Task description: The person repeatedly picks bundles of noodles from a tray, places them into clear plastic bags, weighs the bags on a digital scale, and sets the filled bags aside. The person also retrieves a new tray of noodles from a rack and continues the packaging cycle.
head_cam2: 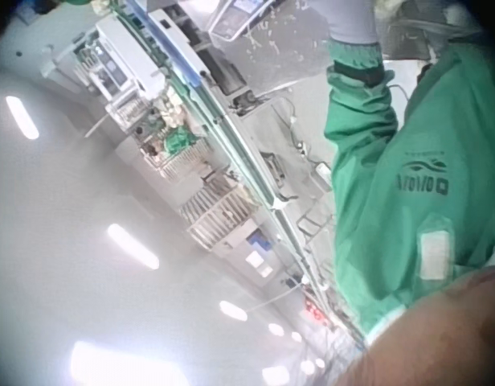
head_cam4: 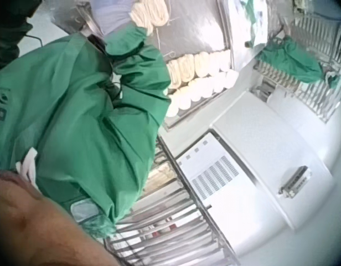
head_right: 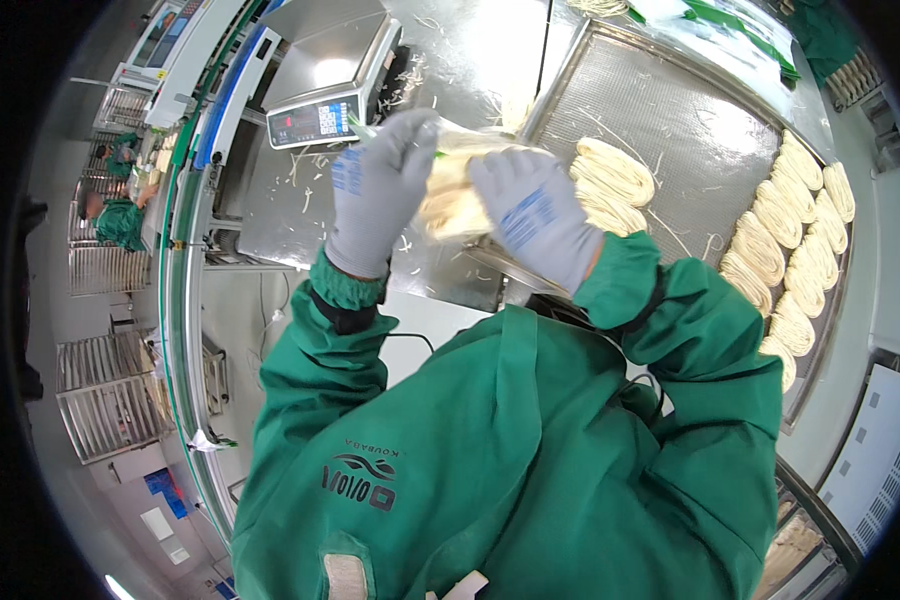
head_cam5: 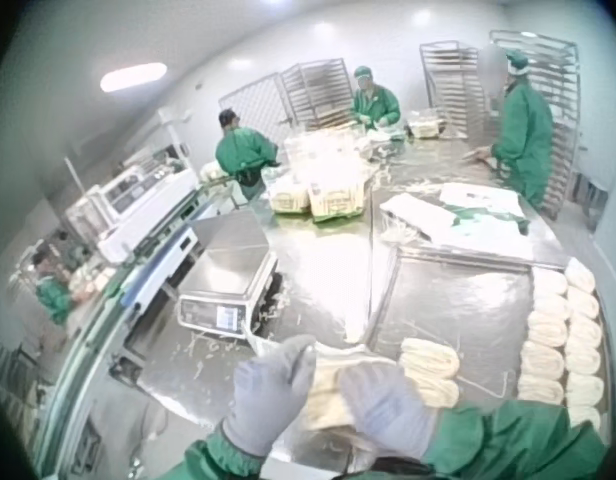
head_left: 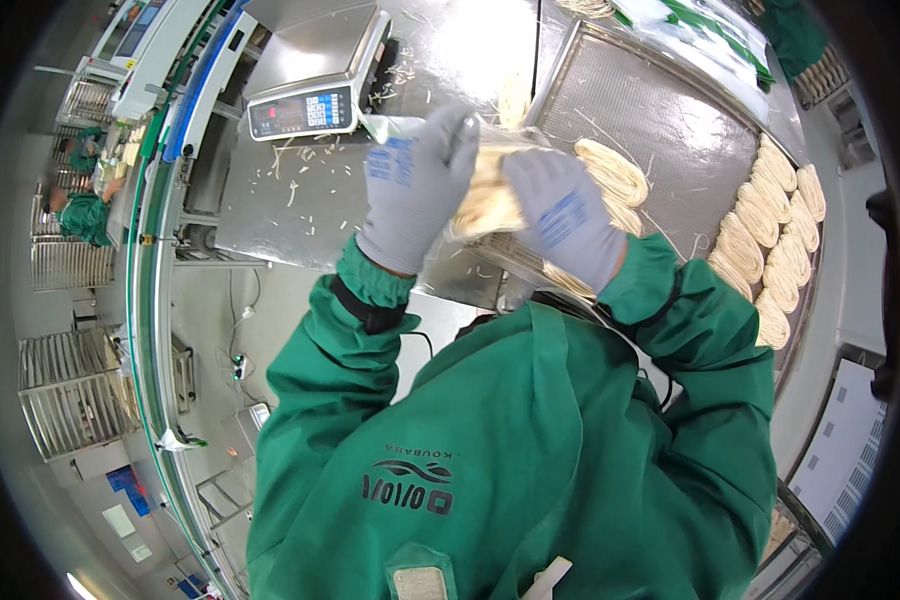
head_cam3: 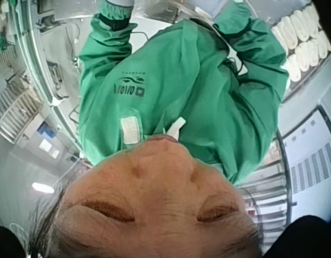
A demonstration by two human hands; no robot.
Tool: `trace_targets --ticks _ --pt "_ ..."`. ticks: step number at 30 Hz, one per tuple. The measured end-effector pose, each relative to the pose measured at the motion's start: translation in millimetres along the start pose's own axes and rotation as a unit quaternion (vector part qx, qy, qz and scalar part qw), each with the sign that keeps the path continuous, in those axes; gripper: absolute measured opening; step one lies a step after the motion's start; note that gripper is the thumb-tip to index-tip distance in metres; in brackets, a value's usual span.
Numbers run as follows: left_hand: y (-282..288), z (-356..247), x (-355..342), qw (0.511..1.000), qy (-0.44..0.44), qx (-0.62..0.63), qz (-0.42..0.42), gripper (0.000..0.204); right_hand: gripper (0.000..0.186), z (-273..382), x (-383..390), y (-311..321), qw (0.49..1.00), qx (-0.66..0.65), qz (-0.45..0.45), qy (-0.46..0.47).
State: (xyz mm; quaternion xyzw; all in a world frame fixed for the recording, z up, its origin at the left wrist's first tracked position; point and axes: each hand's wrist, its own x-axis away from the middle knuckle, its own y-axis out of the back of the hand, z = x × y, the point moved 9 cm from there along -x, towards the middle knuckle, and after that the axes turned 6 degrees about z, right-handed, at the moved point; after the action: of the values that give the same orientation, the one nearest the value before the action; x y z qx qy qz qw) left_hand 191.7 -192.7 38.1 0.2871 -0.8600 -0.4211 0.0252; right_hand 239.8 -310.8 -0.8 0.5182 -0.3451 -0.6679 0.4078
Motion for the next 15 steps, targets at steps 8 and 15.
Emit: trace_targets --ticks 8,15 --pt "-1.3 -16.4 38.1 0.992 -0.062 -0.111 -0.001 0.026 0.025 -48.8 -34.4 -86.2 0.926 -0.236 0.255 -0.151" --pt "33.1 -33.1 49.8 0.981 -0.160 0.002 -0.110 0.026 0.058 9.4 -49.1 -58.6 0.824 -0.517 0.231 0.000"
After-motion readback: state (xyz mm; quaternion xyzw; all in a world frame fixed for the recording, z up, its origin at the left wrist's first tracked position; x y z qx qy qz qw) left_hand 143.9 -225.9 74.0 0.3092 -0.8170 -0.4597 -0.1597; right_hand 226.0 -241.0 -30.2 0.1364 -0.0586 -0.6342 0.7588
